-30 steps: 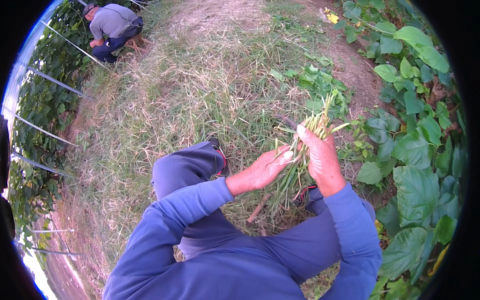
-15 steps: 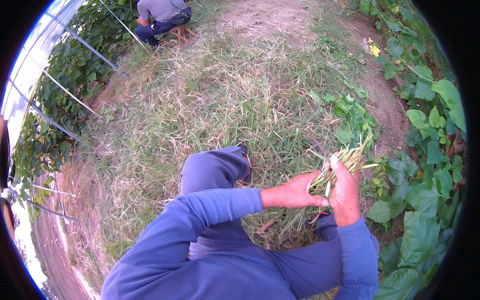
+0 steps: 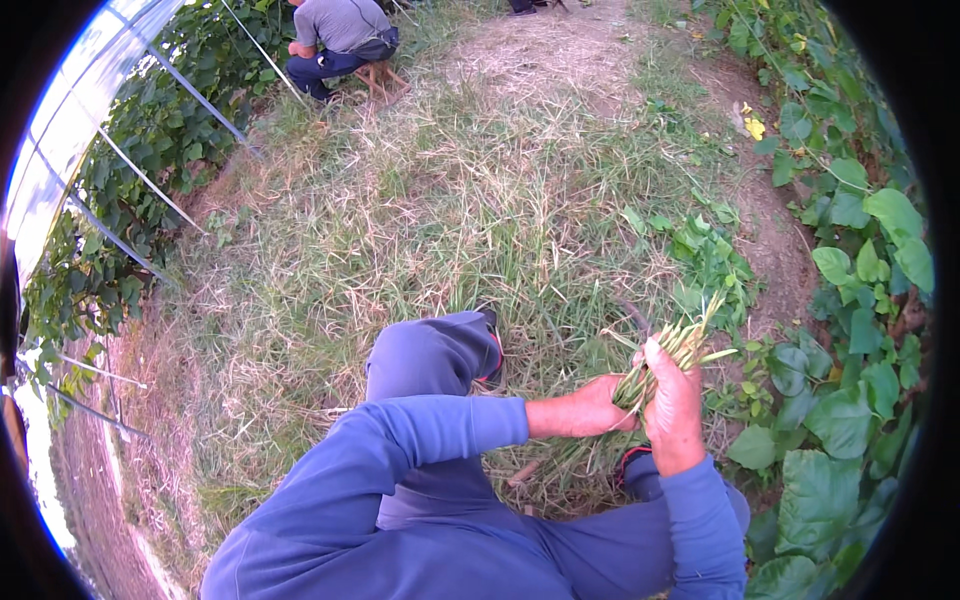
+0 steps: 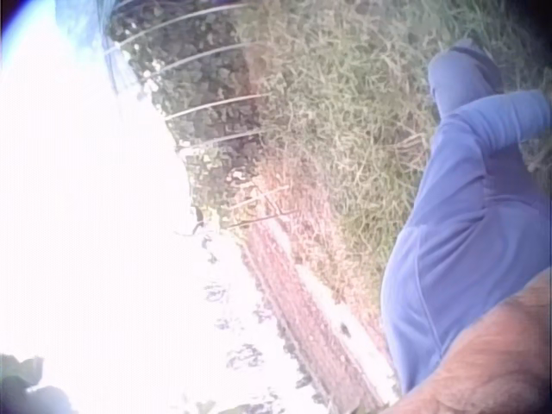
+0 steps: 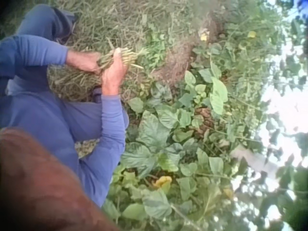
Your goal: The person sits on the ground in a greenhouse and uses a sickle to cut grass, then gathers the cuttings into a bundle. They repeatedly adjust and align the grass stalks by hand to form a neat bunch.
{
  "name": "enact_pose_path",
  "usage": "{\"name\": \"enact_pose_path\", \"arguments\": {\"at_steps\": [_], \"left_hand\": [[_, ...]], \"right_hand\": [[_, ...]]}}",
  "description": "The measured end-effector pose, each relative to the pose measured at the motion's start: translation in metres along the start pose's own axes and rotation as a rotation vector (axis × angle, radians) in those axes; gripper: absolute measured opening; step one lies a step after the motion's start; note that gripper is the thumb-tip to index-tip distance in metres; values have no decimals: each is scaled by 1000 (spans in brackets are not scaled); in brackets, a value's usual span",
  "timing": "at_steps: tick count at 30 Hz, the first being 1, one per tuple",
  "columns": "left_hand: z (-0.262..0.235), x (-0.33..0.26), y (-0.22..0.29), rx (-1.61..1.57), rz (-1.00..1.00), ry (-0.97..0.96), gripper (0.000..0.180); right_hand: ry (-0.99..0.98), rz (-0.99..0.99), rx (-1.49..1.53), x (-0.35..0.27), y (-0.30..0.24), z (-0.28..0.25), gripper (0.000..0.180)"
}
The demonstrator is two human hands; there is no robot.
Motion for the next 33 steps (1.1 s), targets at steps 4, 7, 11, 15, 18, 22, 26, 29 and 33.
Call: {"name": "enact_pose_path", "arguments": {"at_steps": [4,7,11,15,18,22,26,29,33], "left_hand": [[1,-2,4,63,-65,-14,27],[1,-3,9,69,-46,9,25],[1,-4,11,132,-83,20,20],[0,-8,12,174,-118,25,18],[2,-10,15,158,-101,28,20],[3,-6,-9,147,-110,48,23],[3,-4,-12,169,-137,45,24],[2,-4,-7,192,-109,55,23],[0,-7,5,222,-104,58,20]], "right_hand": [[33,2,7,-2,-1,-3,15],[1,-18,-3,1,-1,-5,14],[6,-18,-13,1,2,-9,15],[12,-6,-22,-2,3,-7,16],[10,3,-21,-4,2,-6,16],[-9,12,-21,-2,8,-9,16],[-2,7,-31,-2,7,-9,17],[-7,2,-35,-2,7,-9,17],[-5,6,-47,-4,5,-7,17]]}}
Point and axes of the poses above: each hand's wrist, its own x-axis towards the middle knuckle, its own z-axis out of the palm, y = z × x, the point moved 7 cm from there along x, towards the middle knuckle, and after that the axes turned 3 degrees about x, right-handed, at the moved point
